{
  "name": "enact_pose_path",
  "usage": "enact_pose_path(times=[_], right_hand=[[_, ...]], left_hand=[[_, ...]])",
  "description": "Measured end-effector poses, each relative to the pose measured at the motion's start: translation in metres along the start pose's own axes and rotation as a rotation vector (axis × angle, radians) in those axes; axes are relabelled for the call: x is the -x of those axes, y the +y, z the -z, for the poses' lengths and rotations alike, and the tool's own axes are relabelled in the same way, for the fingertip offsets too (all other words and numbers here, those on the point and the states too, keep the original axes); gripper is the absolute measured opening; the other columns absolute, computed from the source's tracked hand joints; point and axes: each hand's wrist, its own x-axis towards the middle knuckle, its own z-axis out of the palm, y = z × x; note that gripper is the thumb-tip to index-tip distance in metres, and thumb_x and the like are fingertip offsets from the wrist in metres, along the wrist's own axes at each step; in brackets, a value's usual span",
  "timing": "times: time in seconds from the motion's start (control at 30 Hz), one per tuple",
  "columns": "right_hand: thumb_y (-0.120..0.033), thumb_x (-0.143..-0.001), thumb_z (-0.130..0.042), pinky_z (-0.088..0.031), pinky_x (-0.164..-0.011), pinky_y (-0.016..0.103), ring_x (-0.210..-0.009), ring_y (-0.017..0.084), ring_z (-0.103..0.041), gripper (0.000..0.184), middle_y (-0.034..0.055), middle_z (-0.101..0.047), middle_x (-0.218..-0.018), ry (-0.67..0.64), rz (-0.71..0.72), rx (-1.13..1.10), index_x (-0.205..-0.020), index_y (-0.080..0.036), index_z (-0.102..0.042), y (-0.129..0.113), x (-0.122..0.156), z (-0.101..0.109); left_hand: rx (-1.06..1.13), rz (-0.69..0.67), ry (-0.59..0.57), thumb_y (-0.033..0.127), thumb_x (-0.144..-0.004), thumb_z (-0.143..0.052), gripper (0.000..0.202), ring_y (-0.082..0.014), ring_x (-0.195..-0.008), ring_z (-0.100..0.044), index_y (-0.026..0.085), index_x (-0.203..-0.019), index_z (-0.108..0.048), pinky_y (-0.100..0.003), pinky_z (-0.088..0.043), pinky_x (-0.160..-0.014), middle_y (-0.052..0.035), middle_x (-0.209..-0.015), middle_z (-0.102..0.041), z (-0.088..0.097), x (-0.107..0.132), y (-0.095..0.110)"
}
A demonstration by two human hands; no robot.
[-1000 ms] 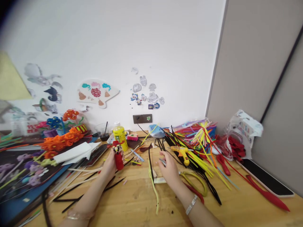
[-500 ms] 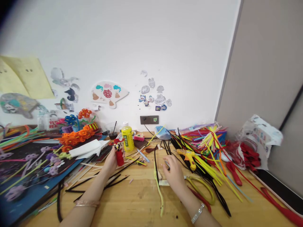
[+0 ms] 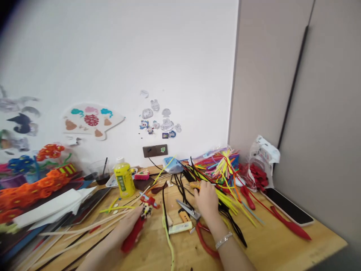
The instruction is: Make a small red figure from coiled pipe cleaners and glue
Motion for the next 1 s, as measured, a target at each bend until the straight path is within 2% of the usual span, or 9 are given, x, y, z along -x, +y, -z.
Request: enact_pose_path(times=[0.07, 0.13, 0.2, 0.27, 0.37, 0.57, 0.7, 0.9, 1.0], right_hand=[[-0.036, -0.074, -0.058, -0.046, -0.069, 0.037, -0.082, 0.030, -0.060, 0.025, 0.0156, -0.063, -0.084, -0.068, -0.135, 0.103, -0.087, -0.015, -0.058, 0.016, -0.007, -0.005], [-0.045, -0.071, -0.058, -0.047, -0.063, 0.037, -0.078, 0.030, -0.062, 0.033, 0.0151, -0.064, -0.083, -0.157, -0.197, 0.103, -0.088, -0.016, -0.057, 0.025, -0.010, -0.013], [-0.046, -0.069, -0.059, -0.047, -0.059, 0.036, -0.074, 0.029, -0.063, 0.036, 0.0144, -0.065, -0.083, -0.205, -0.215, 0.074, -0.090, -0.016, -0.057, 0.026, -0.011, -0.021], [-0.041, -0.069, -0.060, -0.047, -0.058, 0.035, -0.073, 0.029, -0.064, 0.035, 0.0148, -0.066, -0.082, -0.223, -0.231, 0.048, -0.093, -0.015, -0.057, 0.025, -0.013, -0.026], [-0.030, -0.071, -0.058, -0.046, -0.059, 0.034, -0.073, 0.029, -0.065, 0.033, 0.0165, -0.067, -0.080, -0.240, -0.266, -0.008, -0.097, -0.011, -0.056, 0.022, -0.016, -0.026], [-0.030, -0.079, -0.045, -0.045, -0.071, 0.033, -0.088, 0.028, -0.063, 0.043, 0.0174, -0.065, -0.100, -0.179, -0.339, -0.180, -0.117, -0.010, -0.046, 0.027, -0.023, -0.010], [-0.039, -0.079, -0.045, -0.045, -0.077, 0.034, -0.097, 0.028, -0.060, 0.052, 0.0158, -0.061, -0.110, -0.122, -0.385, -0.298, -0.123, -0.011, -0.041, 0.032, -0.026, -0.006], [-0.044, -0.073, -0.052, -0.045, -0.082, 0.035, -0.101, 0.027, -0.058, 0.066, 0.0166, -0.057, -0.114, -0.015, -0.401, -0.456, -0.127, -0.010, -0.036, 0.037, -0.028, -0.008], [-0.044, -0.070, -0.057, -0.044, -0.084, 0.037, -0.100, 0.028, -0.057, 0.069, 0.0169, -0.056, -0.113, 0.090, -0.369, -0.663, -0.127, -0.012, -0.037, 0.035, -0.028, -0.009]], left_hand=[[-0.198, 0.087, -0.018, 0.056, -0.073, -0.051, 0.034, -0.0115, -0.026, -0.039, 0.023, -0.077, -0.056, -0.021, -0.029, -0.028, 0.0037, -0.042, -0.052, -0.006, 0.002, -0.007], [-0.337, 0.094, -0.013, 0.055, -0.071, -0.053, 0.032, -0.0141, -0.026, -0.039, 0.024, -0.076, -0.059, -0.024, -0.030, -0.029, 0.0041, -0.039, -0.049, -0.008, 0.003, -0.008], [-0.448, -0.011, 0.005, 0.050, -0.069, -0.058, 0.027, -0.0189, -0.036, -0.049, 0.024, -0.071, -0.062, -0.028, -0.038, -0.037, 0.0010, -0.044, -0.054, -0.006, 0.001, -0.005], [-0.553, -0.160, 0.021, 0.045, -0.067, -0.061, 0.022, -0.0236, -0.055, -0.058, 0.023, -0.062, -0.064, -0.032, -0.043, -0.054, -0.0031, -0.055, -0.063, -0.003, -0.002, -0.002], [-0.639, -0.277, 0.057, 0.040, -0.067, -0.061, 0.019, -0.0260, -0.066, -0.059, 0.023, -0.059, -0.065, -0.033, -0.041, -0.066, -0.0042, -0.062, -0.066, 0.002, -0.008, 0.000], [-0.574, -0.314, 0.177, 0.029, -0.064, -0.058, 0.014, -0.0224, -0.055, -0.052, 0.022, -0.052, -0.057, -0.029, -0.036, -0.055, 0.0000, -0.050, -0.057, 0.013, -0.016, 0.004], [-0.479, -0.321, 0.206, 0.024, -0.062, -0.053, 0.009, -0.0194, -0.053, -0.050, 0.022, -0.053, -0.055, -0.026, -0.036, -0.054, 0.0024, -0.047, -0.053, 0.018, -0.019, 0.008], [-0.306, -0.315, 0.212, 0.033, -0.066, -0.049, 0.014, -0.0154, -0.045, -0.046, 0.020, -0.069, -0.054, -0.025, -0.034, -0.047, 0.0043, -0.049, -0.050, 0.017, -0.019, 0.012], [-0.228, -0.425, 0.166, 0.031, -0.066, -0.054, 0.020, -0.0165, -0.060, -0.052, 0.021, -0.083, -0.054, -0.025, -0.039, -0.055, 0.0023, -0.064, -0.054, 0.016, -0.012, 0.015]])
